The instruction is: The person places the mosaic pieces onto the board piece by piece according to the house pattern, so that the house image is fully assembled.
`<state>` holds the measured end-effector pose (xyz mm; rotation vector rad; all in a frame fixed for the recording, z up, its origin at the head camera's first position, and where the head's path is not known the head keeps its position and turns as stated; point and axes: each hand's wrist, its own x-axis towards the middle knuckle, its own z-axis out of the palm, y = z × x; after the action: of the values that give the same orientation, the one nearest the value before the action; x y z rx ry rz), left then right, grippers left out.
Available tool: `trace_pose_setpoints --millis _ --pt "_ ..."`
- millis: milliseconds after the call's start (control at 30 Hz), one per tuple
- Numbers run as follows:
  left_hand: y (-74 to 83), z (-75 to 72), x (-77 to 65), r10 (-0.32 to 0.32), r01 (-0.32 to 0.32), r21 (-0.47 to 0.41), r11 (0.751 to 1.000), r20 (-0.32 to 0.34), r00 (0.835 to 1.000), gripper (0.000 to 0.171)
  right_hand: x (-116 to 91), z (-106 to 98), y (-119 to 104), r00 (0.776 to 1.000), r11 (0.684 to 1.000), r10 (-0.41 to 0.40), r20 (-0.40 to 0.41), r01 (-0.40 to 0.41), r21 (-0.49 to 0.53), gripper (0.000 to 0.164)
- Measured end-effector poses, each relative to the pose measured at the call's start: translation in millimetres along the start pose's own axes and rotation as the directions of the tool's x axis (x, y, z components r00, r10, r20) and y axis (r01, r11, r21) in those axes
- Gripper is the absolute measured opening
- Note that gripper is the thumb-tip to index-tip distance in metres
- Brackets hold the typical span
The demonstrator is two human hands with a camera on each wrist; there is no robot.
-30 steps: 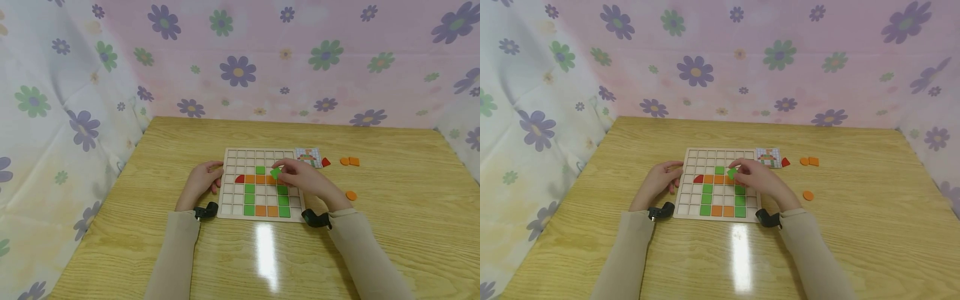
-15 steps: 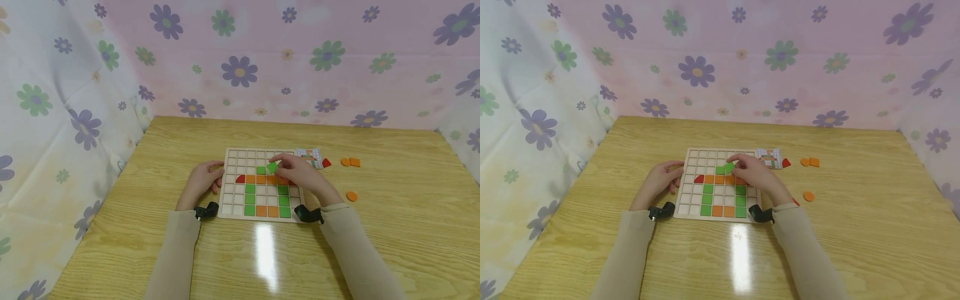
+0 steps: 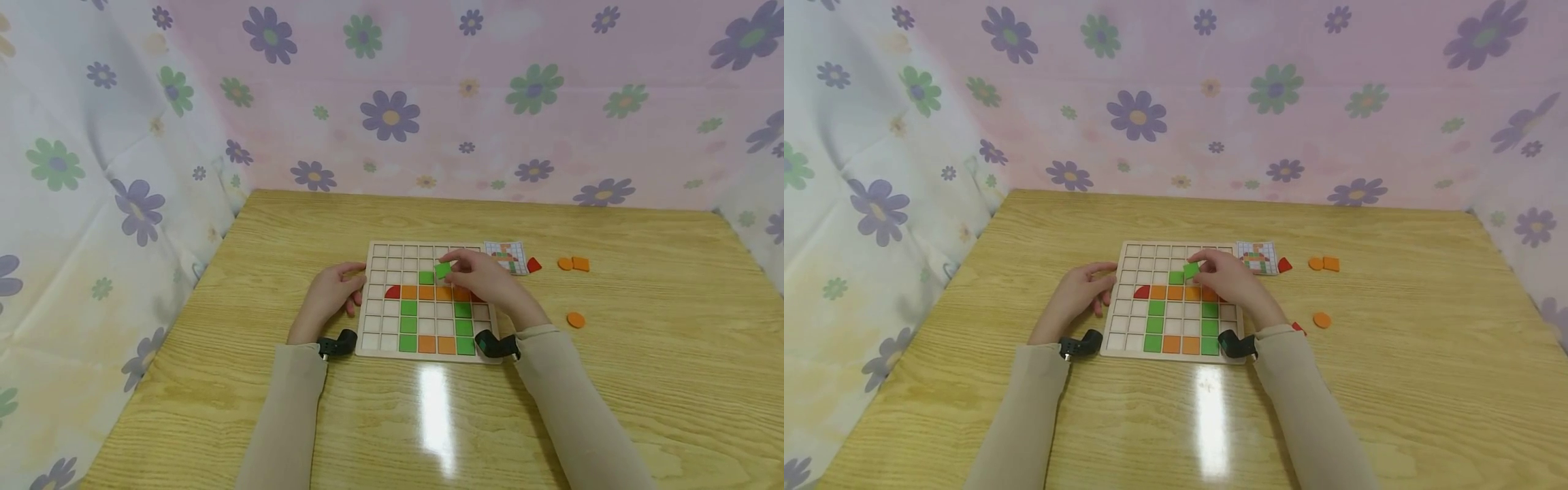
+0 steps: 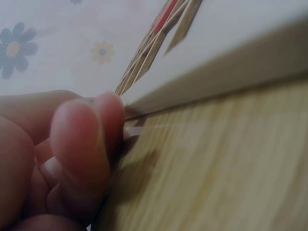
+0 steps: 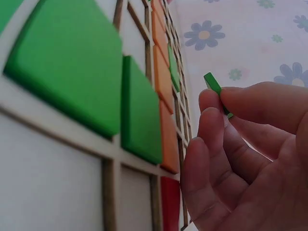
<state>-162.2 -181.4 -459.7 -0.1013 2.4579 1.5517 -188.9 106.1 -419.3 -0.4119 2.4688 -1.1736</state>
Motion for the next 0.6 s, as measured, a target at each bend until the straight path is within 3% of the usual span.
trace_pose_setpoints --millis 600 --pt "-0.7 -0.1 -0.5 0.004 -0.005 -0.011 1.0 -0.005 1.0 0.032 5.3 4.1 9.7 0.999 0.991 0.003 -0.033 -0.007 -0.137 0.033"
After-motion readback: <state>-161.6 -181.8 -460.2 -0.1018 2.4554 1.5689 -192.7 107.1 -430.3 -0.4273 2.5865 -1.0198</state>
